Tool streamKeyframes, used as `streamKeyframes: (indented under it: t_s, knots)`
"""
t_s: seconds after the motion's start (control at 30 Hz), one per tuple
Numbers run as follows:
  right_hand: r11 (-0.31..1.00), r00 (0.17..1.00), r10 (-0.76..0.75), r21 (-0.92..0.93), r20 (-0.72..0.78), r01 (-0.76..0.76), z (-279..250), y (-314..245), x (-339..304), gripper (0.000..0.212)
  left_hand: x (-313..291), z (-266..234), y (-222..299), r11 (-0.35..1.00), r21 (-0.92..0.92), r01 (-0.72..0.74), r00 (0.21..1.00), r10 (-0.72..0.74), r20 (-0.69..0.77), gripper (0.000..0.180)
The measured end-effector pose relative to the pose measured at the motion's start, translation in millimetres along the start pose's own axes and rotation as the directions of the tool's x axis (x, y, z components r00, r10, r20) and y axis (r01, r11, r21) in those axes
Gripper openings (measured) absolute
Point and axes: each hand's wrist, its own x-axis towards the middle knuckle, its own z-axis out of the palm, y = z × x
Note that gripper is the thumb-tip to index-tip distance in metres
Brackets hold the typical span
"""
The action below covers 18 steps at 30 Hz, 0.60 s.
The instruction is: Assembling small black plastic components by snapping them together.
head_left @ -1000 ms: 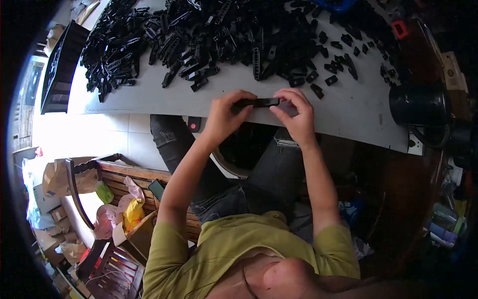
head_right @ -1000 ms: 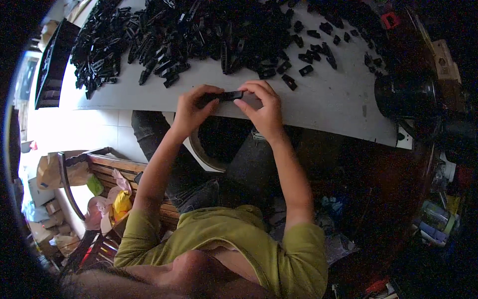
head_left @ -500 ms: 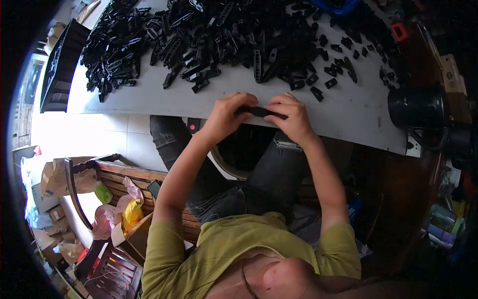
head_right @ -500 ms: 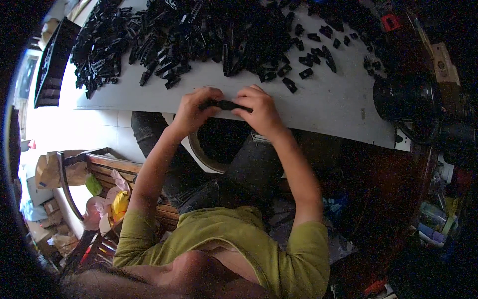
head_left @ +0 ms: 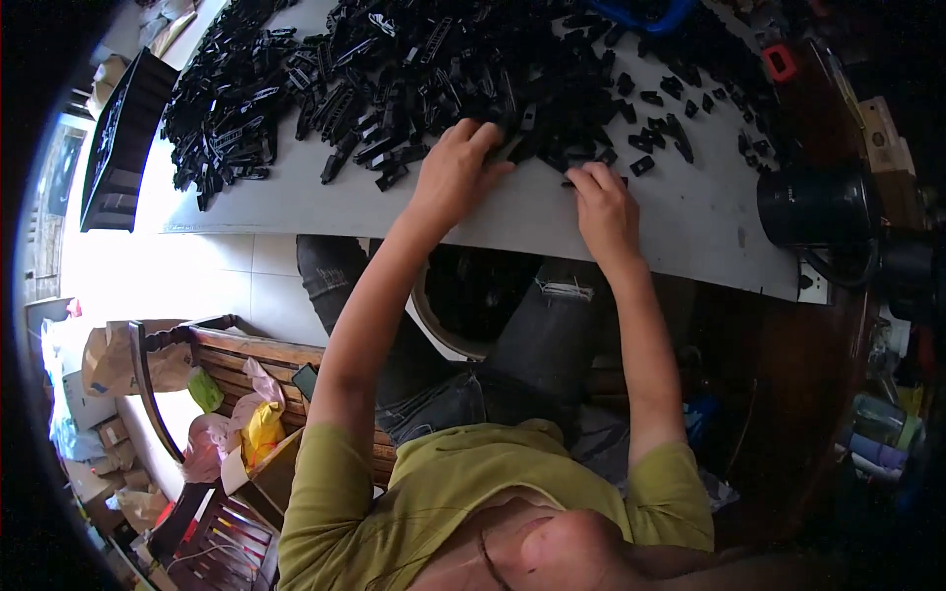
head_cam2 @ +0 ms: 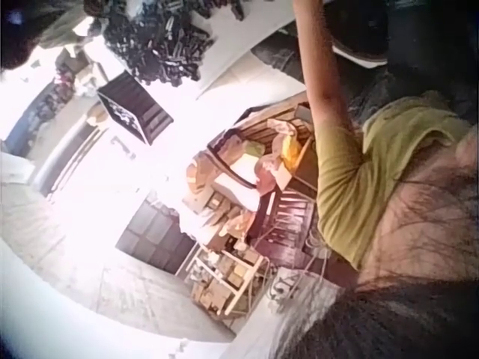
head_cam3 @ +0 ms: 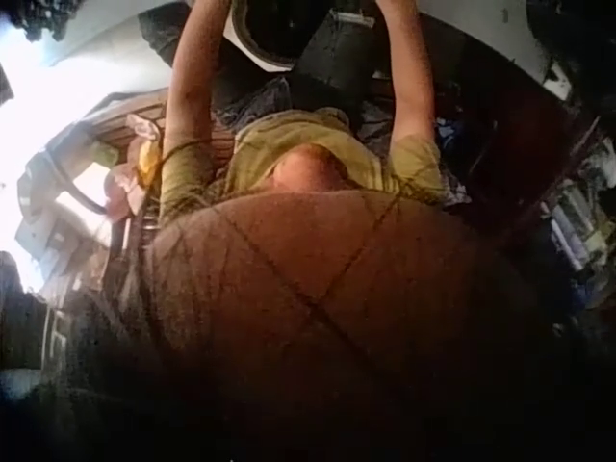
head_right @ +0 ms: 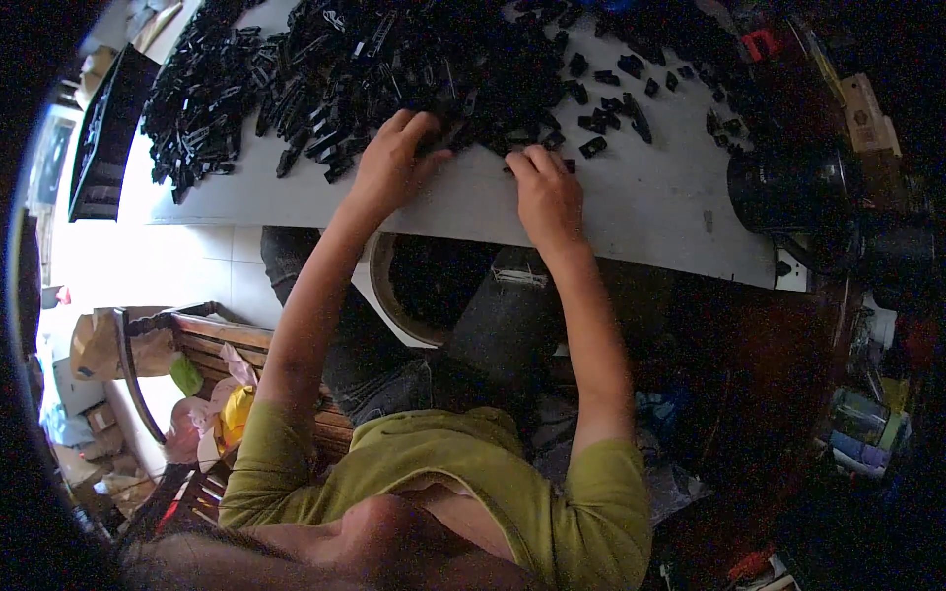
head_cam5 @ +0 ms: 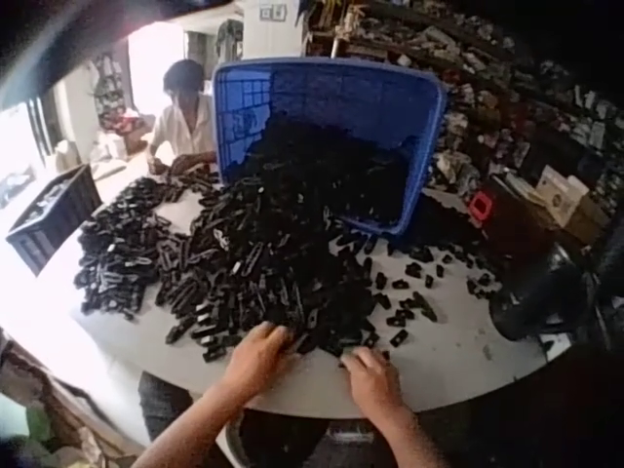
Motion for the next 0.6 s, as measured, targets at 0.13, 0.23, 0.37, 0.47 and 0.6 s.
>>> streamKeyframes:
  t_s: [0.13,0.23,0.37,0.47,0.6]
  knots:
    - [0.997,0.994,-0.027,0.073,-0.109,0.035,-4,-9,-6,0.019,-17,2,-11,0.955,-0.277,0.105,0.986,-0.137,-0.099,0.037]
    - [0.76,0.955,0.279,0.585,0.102,-0.284,-5,-17,-11,0.016,-29,-6,-14,0.99,-0.136,-0.045,0.99,0.026,-0.136,0.035]
    - [0.682,0.951,0.289,0.675,0.106,-0.282,3,-24,-16,0.02,-41,-23,0,0.973,0.213,-0.092,0.995,0.098,-0.021,0.034]
    - [0.731,0.954,0.285,0.621,0.097,-0.282,3,-28,-17,0.022,-49,-24,7,0.989,0.15,-0.016,0.985,-0.01,0.17,0.036]
    - [0.809,0.968,0.219,0.531,0.126,-0.252,0,-40,-12,0.023,-56,-19,15,0.997,-0.008,-0.079,0.983,0.079,0.166,0.035]
